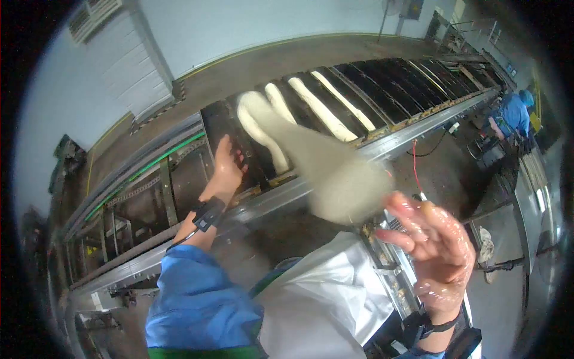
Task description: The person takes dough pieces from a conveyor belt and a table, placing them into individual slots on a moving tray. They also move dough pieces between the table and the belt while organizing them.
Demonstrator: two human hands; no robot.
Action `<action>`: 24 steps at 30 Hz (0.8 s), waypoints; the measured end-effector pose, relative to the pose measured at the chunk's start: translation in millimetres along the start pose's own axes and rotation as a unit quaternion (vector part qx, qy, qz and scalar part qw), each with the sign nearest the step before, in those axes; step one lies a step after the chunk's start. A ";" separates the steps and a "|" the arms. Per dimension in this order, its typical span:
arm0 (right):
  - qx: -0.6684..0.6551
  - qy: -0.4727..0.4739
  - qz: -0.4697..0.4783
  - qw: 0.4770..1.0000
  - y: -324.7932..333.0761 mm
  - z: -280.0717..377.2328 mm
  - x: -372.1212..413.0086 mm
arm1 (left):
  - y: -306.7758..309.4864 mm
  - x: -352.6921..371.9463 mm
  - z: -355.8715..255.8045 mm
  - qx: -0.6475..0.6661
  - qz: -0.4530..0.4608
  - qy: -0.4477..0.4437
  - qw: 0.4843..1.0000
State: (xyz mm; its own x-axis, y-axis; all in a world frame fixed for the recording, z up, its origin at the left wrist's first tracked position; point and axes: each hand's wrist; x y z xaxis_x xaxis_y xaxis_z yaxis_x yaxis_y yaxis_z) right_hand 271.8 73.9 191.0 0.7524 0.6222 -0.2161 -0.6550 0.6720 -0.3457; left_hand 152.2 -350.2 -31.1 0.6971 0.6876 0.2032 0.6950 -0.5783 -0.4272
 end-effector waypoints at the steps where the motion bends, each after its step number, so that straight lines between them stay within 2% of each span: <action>1: 0.073 -0.007 0.042 0.996 3.2 2.9 -8.5 | 10.3 2.5 -6.0 0.041 0.022 0.020 0.999; 2: 0.071 -0.010 0.045 0.996 8.1 2.3 -9.3 | 18.1 6.4 -8.7 0.082 0.045 0.040 0.995; 4: 0.097 0.020 -0.004 0.995 27.2 1.4 -7.8 | -1.4 64.9 -48.6 0.067 0.098 -0.031 0.992; 6: 0.119 -0.001 -0.103 0.988 53.5 3.9 3.8 | 40.4 32.5 -33.3 -0.005 0.111 -0.002 0.994; 7: 0.170 -0.013 -0.135 0.976 72.6 4.4 10.7 | 44.3 32.2 -42.4 -0.011 0.113 0.070 0.991; 8: 0.209 -0.048 -0.183 0.959 92.4 2.8 22.1 | 43.7 34.8 -42.7 -0.013 0.111 0.073 0.991; 10: 0.277 -0.106 -0.269 0.916 131.3 -6.6 51.9 | 33.8 46.3 -49.1 -0.185 0.078 -0.104 0.974; 11: 0.306 -0.127 -0.308 0.892 151.0 -13.4 70.4 | 37.9 40.6 -50.5 -0.223 0.064 -0.108 0.967; 12: 0.309 -0.169 -0.359 0.864 170.6 -21.2 93.3 | 52.1 40.8 -46.5 -0.237 0.120 -0.201 0.943; 13: 0.308 -0.205 -0.415 0.831 189.8 -31.9 119.1 | 71.6 20.4 -39.2 -0.277 0.072 -0.201 0.937; 14: 0.307 -0.196 -0.437 0.822 207.9 -49.1 149.4 | 48.0 37.9 -56.4 -0.350 0.005 -0.164 0.922; 15: 0.353 -0.207 -0.482 0.775 222.3 -64.7 181.5 | 56.4 21.5 -55.2 -0.414 -0.005 -0.162 0.896; 16: 0.394 -0.217 -0.528 0.720 229.9 -74.2 211.8 | 51.3 25.6 -60.2 -0.448 0.003 -0.207 0.870; 17: 0.477 -0.254 -0.536 0.649 230.7 -74.4 236.5 | 71.2 0.5 -42.0 -0.476 -0.019 -0.318 0.820; 18: 0.549 -0.296 -0.538 0.568 232.8 -73.6 261.8 | 70.2 -12.9 -33.8 -0.480 0.011 -0.424 0.768; 19: 0.600 -0.313 -0.533 0.509 242.0 -79.4 295.6 | 18.0 24.7 -49.2 -0.514 0.025 -0.432 0.741; 20: 0.592 -0.314 -0.558 0.489 242.3 -86.9 320.6 | 0.8 16.6 -37.7 -0.473 0.043 -0.446 0.759; 22: 0.651 -0.289 -0.627 0.316 239.8 -103.6 364.5 | -55.6 36.1 -21.5 -0.471 0.173 -0.506 0.702; 23: 0.649 -0.300 -0.642 0.277 237.2 -111.9 393.2 | -85.9 55.8 -14.0 -0.474 0.240 -0.511 0.676; 24: 0.637 -0.303 -0.658 0.262 232.8 -119.7 418.7 | -104.2 51.4 16.5 -0.441 0.274 -0.553 0.652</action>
State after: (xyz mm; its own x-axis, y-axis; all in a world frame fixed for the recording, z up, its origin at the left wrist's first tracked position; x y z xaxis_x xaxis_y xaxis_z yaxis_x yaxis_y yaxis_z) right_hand 442.7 442.8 -89.2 0.4884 -0.7962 -0.3571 0.3617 -0.1876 0.9132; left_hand 112.7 -247.4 9.3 0.6689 -0.1149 -0.7344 0.5655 -0.5626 0.6030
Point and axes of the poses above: each hand's wrist, its own x-axis away from the middle knuckle, its own y-axis out of the back of the hand, z = x × y, and after that the axes turned 14 degrees about -y, right-handed
